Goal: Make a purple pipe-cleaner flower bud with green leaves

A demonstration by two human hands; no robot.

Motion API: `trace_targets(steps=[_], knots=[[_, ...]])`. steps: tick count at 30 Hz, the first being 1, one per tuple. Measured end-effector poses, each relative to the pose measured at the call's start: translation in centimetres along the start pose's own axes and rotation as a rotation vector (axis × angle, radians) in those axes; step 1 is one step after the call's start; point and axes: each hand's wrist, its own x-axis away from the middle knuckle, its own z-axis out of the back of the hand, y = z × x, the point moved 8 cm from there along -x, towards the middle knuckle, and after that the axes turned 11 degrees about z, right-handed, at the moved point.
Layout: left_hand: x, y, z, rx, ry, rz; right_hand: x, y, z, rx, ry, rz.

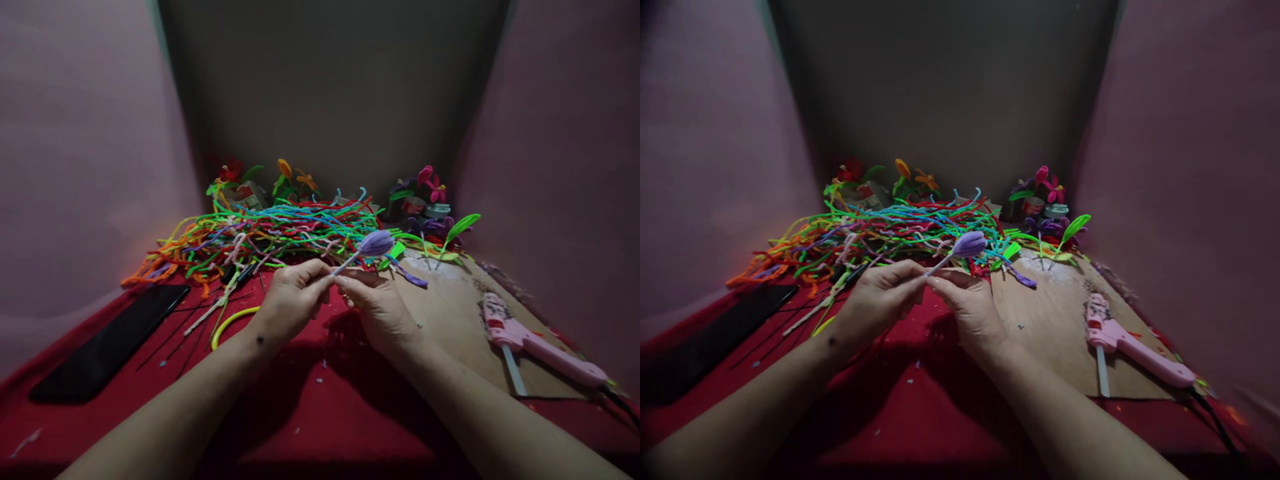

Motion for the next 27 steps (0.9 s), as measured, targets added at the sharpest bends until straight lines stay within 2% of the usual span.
trace_targets(steps=[3, 6, 8, 10, 13, 16, 18, 20, 21, 22, 24, 27], knots=[[-0.2, -1.3, -0.9, 0.283, -0.181, 0.220, -0.1, 0.8, 0.5, -0.031, 0.016, -0.055], [-0.2, -2.0, -1.6, 0.488, -0.349, 0.347, -0.1, 1.2, 0.4, -0.072, 0.017, -0.109], [0.0, -2.2, -2.0, 0.530, -0.436, 0.395, -0.1, 1.0, 0.2, -0.097, 0.018, -0.100], [0.0, -2.1, -2.1, 0.493, -0.471, 0.387, -0.2, 0.7, 0.2, -0.123, 0.028, -0.070], [-0.4, -1.5, -1.6, 0.295, -0.364, 0.257, -0.2, 0.8, 0.7, -0.160, 0.104, -0.074], [-0.6, -0.7, -0.4, 0.016, -0.077, 0.061, -0.1, 1.2, 1.3, -0.193, 0.210, -0.120], [-0.2, 0.4, 0.1, -0.165, 0.101, -0.135, 0.0, 1.3, 1.3, -0.203, 0.237, -0.128], [0.4, 1.2, -0.1, -0.282, 0.178, -0.291, 0.0, 1.0, 1.1, -0.185, 0.224, -0.104], [0.5, 1.3, -0.2, -0.298, 0.184, -0.313, 0.0, 0.8, 1.1, -0.164, 0.207, -0.077], [0.5, 1.2, -0.2, -0.277, 0.174, -0.291, 0.0, 0.5, 1.0, -0.138, 0.187, -0.045], [0.1, 0.4, -0.1, -0.153, 0.110, -0.153, -0.1, 0.0, 0.7, -0.088, 0.135, -0.001], [-0.2, -0.7, -0.6, 0.072, -0.059, 0.063, -0.2, -0.2, 0.3, -0.059, 0.049, 0.007]])
